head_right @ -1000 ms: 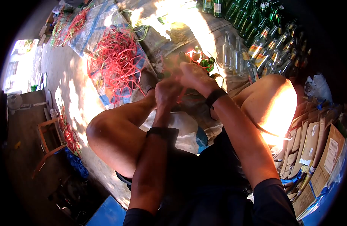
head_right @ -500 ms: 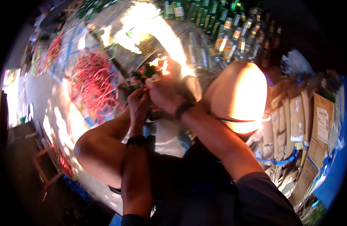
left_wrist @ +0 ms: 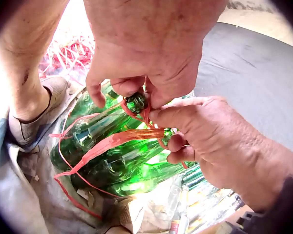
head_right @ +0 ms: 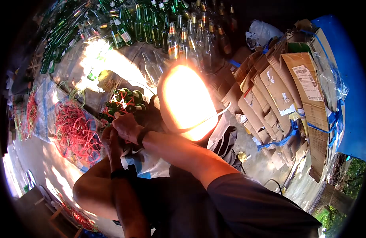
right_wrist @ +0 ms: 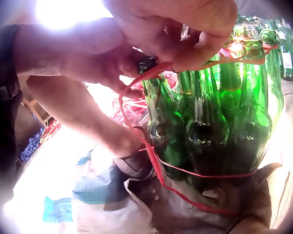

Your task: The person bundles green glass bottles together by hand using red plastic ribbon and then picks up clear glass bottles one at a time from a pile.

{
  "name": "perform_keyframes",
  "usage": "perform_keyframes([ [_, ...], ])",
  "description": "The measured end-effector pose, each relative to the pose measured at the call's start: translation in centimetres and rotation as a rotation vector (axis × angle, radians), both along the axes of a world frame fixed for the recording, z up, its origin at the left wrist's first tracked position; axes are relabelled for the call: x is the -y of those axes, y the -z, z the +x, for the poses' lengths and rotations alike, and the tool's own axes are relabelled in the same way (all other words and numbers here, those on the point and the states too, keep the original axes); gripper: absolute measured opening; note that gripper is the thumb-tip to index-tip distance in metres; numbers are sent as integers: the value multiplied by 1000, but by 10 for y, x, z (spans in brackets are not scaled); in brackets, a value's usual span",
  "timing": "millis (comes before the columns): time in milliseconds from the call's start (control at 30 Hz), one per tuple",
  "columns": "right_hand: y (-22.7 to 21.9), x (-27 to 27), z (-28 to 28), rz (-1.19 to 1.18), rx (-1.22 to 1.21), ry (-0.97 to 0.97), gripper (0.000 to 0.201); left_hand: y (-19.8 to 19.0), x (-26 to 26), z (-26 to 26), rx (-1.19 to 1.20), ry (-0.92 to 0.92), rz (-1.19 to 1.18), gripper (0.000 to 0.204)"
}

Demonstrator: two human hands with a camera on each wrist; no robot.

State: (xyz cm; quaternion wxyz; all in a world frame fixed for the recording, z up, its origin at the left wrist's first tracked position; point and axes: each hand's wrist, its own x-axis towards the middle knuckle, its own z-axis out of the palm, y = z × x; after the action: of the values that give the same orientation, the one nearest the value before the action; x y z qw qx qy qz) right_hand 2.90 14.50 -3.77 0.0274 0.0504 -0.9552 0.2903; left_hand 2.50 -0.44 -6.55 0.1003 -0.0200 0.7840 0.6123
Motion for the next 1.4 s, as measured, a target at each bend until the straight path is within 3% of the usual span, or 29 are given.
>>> perform_keyframes([
  [33, -3, -1, -1, -8, -7, -4, 8, -4, -1, 1, -43, 44, 48, 19],
  [100, -8, -4, 2, -626, 290, 204, 9, -8, 0, 3, -98, 60, 74, 19],
  [167, -7, -6, 1, -278, 194, -8, 10, -5, 2, 1, -56, 27, 10, 17],
  [233, -13, -8, 1, -135, 116, -34, 12, -14, -4, -3, -144, 41, -137, 17],
  [333, -1, -4, -4, -90, 119, -60, 11, -39, -19, 3, 22, -121, 8, 18],
  [400, 0, -4, -6, -5, 68, -70, 11, -40, -13, 2, 153, -71, 7, 22],
  [433, 1, -5, -7, -13, 66, -96, 11, -25, -6, -1, 151, -98, 0, 22],
  [500, 3, -5, -7, -6, 70, -17, 14, 18, 11, -6, -488, 209, -137, 20],
  [533, 3, -5, -7, -11, 67, -44, 14, 15, 9, -6, -489, 184, -150, 20],
  [600, 3, -5, -7, 11, 50, -2, 12, 12, -1, -2, -160, 60, -164, 19],
  [700, 5, -6, -10, -28, 68, -20, 18, -5, -4, -2, -90, -40, -94, 25],
  [933, 8, -8, -14, -50, 39, -51, 15, -23, -10, 2, -86, -118, -220, 25],
  [1033, 6, -6, -13, -20, 76, -27, 15, -35, -11, 2, 43, -113, -203, 23],
  [1400, 7, -3, -20, 24, 159, 7, 14, -46, -12, 3, 28, -108, -160, 20],
])
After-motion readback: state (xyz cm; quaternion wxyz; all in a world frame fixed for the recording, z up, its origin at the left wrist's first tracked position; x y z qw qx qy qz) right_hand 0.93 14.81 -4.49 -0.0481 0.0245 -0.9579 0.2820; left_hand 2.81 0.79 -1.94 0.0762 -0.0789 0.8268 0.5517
